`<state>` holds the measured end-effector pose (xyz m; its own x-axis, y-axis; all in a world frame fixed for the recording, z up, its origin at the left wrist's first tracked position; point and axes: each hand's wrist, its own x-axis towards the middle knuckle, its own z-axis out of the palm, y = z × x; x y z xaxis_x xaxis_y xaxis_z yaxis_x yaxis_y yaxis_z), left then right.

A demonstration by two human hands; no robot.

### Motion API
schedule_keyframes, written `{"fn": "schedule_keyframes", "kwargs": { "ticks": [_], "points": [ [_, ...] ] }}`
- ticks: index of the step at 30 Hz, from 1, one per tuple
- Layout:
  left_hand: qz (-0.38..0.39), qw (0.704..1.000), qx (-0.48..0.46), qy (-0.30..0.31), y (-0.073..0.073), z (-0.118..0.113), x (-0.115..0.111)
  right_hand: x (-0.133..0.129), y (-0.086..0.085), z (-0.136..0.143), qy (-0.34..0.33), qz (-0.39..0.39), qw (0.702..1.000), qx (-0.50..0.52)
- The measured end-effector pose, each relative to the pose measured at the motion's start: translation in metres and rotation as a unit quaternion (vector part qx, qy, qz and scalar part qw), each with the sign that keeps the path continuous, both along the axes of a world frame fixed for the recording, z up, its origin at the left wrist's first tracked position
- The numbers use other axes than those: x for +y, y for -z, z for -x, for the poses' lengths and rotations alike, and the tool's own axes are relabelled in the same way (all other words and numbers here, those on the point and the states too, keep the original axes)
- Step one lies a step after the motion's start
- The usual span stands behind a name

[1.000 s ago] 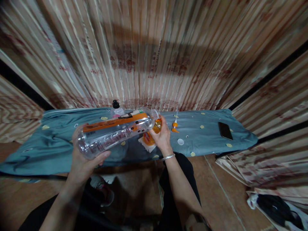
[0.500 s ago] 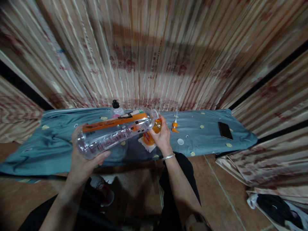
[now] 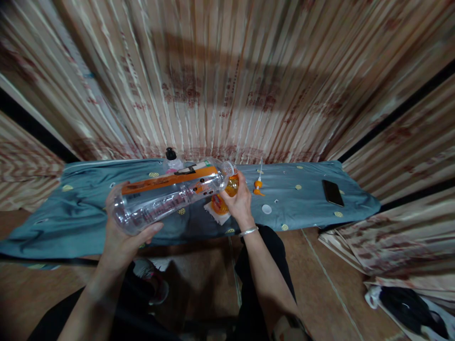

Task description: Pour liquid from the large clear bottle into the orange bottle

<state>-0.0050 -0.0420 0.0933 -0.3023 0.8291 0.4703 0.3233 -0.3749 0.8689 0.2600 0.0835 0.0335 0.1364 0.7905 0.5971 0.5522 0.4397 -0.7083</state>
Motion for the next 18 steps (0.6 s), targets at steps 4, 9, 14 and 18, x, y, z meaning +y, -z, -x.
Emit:
{"fn": "schedule_keyframes", "kwargs": {
  "ticks": [4, 9, 14, 18],
  "points": [
    [-0.003, 1.000, -0.001, 0.011, 0.0010, -0.0002, 0.0005, -0.0006, -0.0006, 0.0000, 0.000, 0.001, 1.000, 0.001],
    [-0.009, 1.000, 0.008, 0.001, 0.0016, 0.0002, 0.0014, -0.0011, -0.0016, 0.0005, -0.001, -0.012, 1.000, 0.000],
    [-0.022, 1.000, 0.004, -0.008, 0.0033, 0.0004, 0.0016, -0.0005, -0.0010, 0.0001, -0.001, -0.015, 1.000, 0.002],
    [-0.021, 1.000, 0.000, 0.005, 0.0035, 0.0003, 0.0015, -0.0005, -0.0010, -0.0003, 0.002, -0.014, 1.000, -0.003]
  ]
}}
